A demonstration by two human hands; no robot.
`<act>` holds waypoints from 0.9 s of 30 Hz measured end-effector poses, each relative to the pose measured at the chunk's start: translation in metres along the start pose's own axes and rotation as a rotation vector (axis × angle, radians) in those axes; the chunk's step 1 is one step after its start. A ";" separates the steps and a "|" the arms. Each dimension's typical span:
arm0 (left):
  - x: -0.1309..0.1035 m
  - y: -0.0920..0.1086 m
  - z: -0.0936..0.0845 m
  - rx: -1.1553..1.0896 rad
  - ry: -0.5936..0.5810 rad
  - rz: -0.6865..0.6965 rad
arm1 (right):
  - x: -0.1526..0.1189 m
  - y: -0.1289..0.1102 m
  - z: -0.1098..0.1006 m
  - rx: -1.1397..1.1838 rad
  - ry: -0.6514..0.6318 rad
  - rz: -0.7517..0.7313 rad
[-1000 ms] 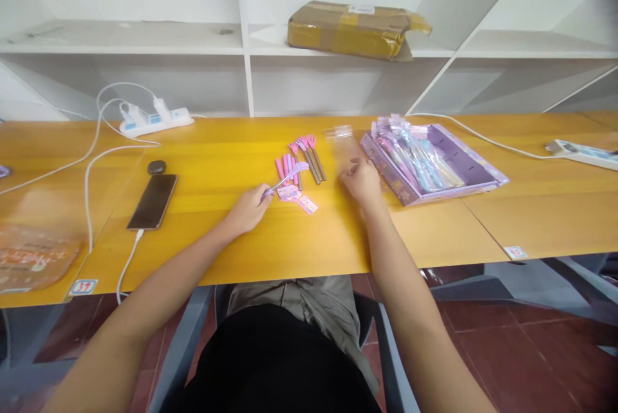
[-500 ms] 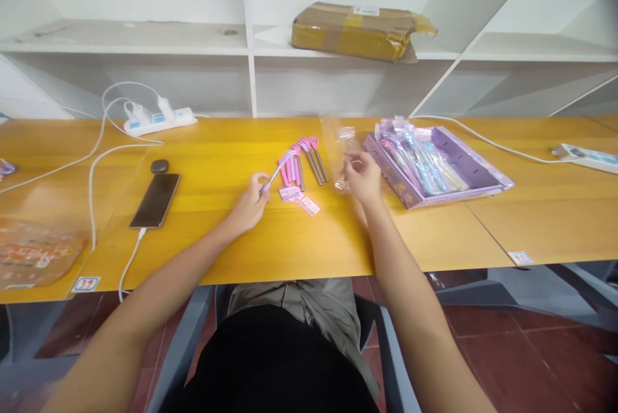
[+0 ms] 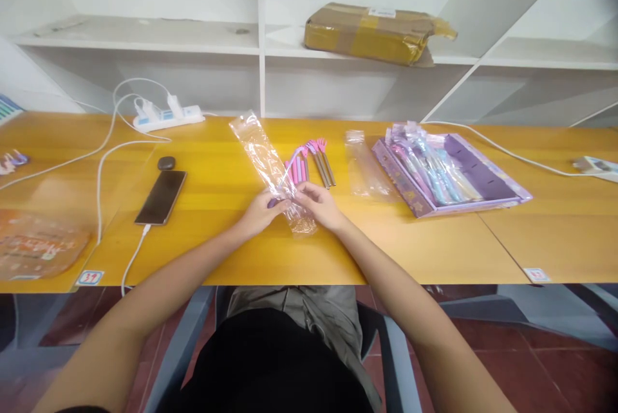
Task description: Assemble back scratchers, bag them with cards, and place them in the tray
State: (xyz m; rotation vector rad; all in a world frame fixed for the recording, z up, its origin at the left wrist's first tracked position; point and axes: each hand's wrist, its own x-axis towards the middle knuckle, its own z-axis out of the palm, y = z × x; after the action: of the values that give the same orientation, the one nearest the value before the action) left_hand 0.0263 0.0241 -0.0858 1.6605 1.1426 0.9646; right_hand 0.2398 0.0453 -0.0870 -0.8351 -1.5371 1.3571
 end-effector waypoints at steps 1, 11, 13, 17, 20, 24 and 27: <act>-0.001 0.000 0.001 0.003 0.002 0.008 | 0.000 0.002 0.000 0.024 -0.006 0.020; -0.014 0.015 0.016 -0.066 -0.221 0.099 | 0.002 0.013 -0.006 0.052 -0.034 0.101; -0.013 0.016 0.013 -0.034 -0.176 0.116 | 0.004 0.013 -0.008 0.072 0.004 0.095; -0.004 0.011 -0.001 -0.084 0.062 0.142 | 0.008 0.006 -0.026 0.175 0.279 -0.023; 0.004 0.005 -0.011 -0.164 0.231 0.100 | 0.007 -0.006 -0.044 0.171 0.419 -0.099; 0.011 -0.002 -0.018 -0.369 0.360 0.025 | 0.000 -0.019 -0.051 0.154 0.364 -0.126; 0.014 -0.002 -0.018 -0.491 0.395 0.033 | -0.005 -0.020 -0.045 0.140 0.275 -0.111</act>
State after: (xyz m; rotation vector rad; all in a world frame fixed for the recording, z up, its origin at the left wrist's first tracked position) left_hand 0.0125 0.0416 -0.0802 1.1250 1.0173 1.5030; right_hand 0.2848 0.0543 -0.0680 -0.8005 -1.2431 1.2000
